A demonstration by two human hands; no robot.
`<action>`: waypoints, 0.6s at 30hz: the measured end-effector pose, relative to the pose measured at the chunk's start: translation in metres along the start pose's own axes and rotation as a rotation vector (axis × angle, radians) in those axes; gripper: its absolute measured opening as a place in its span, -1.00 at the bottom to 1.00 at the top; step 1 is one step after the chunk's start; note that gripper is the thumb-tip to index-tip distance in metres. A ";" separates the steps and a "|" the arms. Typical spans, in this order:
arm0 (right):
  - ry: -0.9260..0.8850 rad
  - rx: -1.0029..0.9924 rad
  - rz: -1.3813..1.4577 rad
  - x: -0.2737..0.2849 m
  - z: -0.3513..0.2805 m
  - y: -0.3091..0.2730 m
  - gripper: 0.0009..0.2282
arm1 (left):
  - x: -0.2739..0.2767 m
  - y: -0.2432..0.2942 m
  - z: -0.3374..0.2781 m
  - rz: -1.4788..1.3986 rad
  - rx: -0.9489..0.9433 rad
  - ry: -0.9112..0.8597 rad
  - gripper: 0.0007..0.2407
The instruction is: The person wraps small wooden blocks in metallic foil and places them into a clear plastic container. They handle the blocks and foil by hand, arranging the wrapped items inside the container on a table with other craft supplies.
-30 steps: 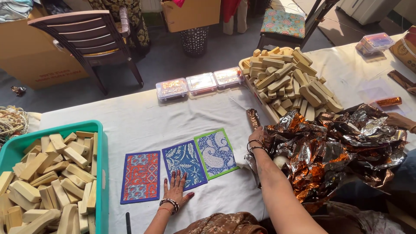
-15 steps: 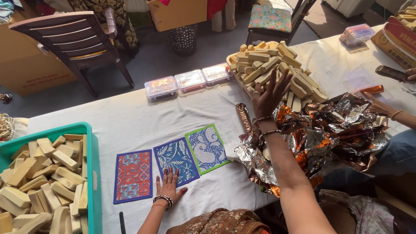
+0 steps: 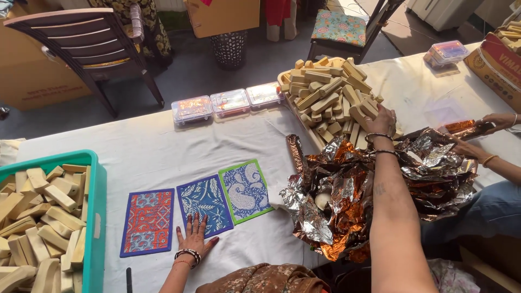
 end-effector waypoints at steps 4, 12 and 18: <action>-0.185 -0.089 -0.027 -0.053 0.015 0.043 -0.36 | -0.028 -0.002 0.007 0.008 0.027 0.019 -0.16; -0.081 0.089 -0.063 -0.066 0.009 0.026 -0.38 | -0.001 0.020 0.002 0.020 0.265 -0.416 -0.21; -0.006 0.090 -0.150 -0.057 -0.008 -0.017 -0.64 | 0.003 0.022 0.002 0.009 0.274 -0.370 -0.21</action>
Point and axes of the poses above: each hand's wrist, its own z-axis towards the middle knuckle, its own x-axis out of the back of the hand, y = z × x, the point moved 1 cm from there along z, towards the middle knuckle, and after that the axes turned 1 degree about -y, right-handed, at the moved point
